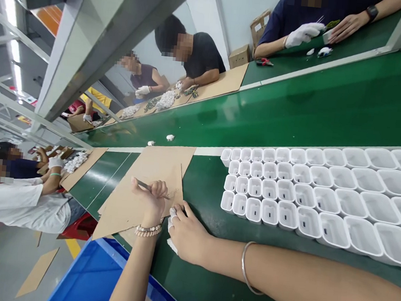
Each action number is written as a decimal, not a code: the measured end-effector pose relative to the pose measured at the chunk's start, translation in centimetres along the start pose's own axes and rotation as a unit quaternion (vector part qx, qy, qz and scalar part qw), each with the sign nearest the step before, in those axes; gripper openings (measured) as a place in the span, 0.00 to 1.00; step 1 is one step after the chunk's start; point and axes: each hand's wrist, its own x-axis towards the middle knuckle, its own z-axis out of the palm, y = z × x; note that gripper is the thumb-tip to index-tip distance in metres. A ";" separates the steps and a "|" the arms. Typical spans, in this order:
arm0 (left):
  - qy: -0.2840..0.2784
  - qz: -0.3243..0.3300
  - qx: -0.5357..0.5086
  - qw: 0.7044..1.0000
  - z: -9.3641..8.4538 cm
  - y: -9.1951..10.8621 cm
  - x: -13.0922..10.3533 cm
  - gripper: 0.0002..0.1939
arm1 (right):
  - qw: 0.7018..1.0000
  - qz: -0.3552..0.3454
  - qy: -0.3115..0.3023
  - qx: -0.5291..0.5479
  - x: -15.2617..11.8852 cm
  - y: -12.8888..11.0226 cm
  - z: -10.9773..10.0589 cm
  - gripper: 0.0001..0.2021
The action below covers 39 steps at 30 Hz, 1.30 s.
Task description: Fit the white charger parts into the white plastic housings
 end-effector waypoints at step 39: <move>-0.012 0.024 -0.024 0.999 -1.2 1.2 -0.2 0.39 | 0.999 -0.016 -0.031 0.004 0.2 0.2 0.1 0.21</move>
